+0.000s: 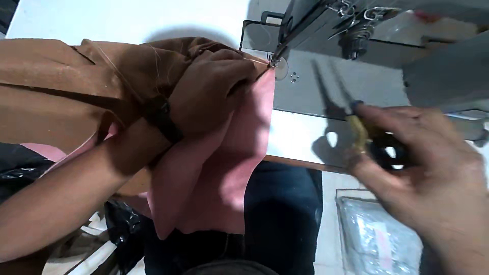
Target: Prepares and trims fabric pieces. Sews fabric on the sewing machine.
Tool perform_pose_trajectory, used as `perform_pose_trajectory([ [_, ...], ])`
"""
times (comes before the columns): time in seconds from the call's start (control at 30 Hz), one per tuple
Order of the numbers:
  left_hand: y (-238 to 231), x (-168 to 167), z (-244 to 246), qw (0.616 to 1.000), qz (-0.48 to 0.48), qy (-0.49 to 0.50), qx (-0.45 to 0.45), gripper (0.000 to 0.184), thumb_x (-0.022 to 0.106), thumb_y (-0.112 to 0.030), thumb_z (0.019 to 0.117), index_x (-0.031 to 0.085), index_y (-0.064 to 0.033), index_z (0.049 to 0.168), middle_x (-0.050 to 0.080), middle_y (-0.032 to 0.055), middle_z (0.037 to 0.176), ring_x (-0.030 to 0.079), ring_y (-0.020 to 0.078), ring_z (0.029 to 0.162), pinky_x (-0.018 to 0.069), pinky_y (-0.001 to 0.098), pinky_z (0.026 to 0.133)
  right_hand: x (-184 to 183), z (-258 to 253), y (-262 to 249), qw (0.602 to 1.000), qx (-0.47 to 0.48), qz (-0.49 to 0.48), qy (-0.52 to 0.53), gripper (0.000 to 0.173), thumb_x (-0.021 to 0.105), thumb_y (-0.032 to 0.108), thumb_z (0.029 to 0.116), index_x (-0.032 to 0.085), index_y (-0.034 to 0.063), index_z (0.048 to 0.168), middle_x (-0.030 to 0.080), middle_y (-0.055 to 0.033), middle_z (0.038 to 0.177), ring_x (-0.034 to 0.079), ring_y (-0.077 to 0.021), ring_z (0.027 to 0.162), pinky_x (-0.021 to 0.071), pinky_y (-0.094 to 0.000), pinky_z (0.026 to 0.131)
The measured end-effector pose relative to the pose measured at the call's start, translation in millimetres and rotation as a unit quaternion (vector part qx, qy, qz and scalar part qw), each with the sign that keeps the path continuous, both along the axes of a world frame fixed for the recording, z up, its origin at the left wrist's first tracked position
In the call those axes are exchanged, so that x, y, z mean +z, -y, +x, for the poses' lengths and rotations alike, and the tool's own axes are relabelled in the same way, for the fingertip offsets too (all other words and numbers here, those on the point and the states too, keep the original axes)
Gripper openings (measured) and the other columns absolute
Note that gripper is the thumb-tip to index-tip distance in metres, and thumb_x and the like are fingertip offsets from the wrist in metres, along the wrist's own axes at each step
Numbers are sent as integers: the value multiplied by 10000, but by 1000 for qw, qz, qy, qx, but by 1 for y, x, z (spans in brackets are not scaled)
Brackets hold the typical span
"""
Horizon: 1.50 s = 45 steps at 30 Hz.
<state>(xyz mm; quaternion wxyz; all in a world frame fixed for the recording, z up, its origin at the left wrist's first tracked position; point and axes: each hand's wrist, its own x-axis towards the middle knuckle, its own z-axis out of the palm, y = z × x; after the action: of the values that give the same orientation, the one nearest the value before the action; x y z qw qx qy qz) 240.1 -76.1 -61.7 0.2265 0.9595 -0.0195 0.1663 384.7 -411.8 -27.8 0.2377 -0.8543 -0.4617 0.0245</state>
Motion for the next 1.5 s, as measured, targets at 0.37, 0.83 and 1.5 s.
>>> perform_pose_trajectory([
  [0.37, 3, 18, 6, 996, 44, -72, 41, 261, 464, -342, 1049, 666, -194, 1121, 677, -13, 1030, 618, 188, 1100, 465, 477, 989, -3, -23, -32, 996, 80, 34, -5, 524, 693, 334, 847, 690, 164, 1343, 570, -27, 1225, 569, -117, 976, 514, -265, 701],
  [0.83, 15, 10, 2, 996, 84, 1, -27, 266, 519, -301, 1041, 728, -145, 1088, 662, -7, 1373, 514, 199, 1387, 398, 469, 1146, -19, -14, -41, 995, 68, 59, -32, 535, 693, 326, 848, 681, 164, 1358, 575, -17, 1197, 567, -88, 919, 489, -236, 657],
  [1.5, 83, 21, 0, 979, 174, -58, 84, 243, 542, -286, 1017, 731, -151, 944, 733, -19, 1143, 680, 182, 995, 515, 417, 823, -32, 18, -18, 998, -22, 21, 61, 441, 612, 370, 944, 680, 197, 1343, 590, -103, 1298, 559, -313, 1171, 472, -544, 932],
])
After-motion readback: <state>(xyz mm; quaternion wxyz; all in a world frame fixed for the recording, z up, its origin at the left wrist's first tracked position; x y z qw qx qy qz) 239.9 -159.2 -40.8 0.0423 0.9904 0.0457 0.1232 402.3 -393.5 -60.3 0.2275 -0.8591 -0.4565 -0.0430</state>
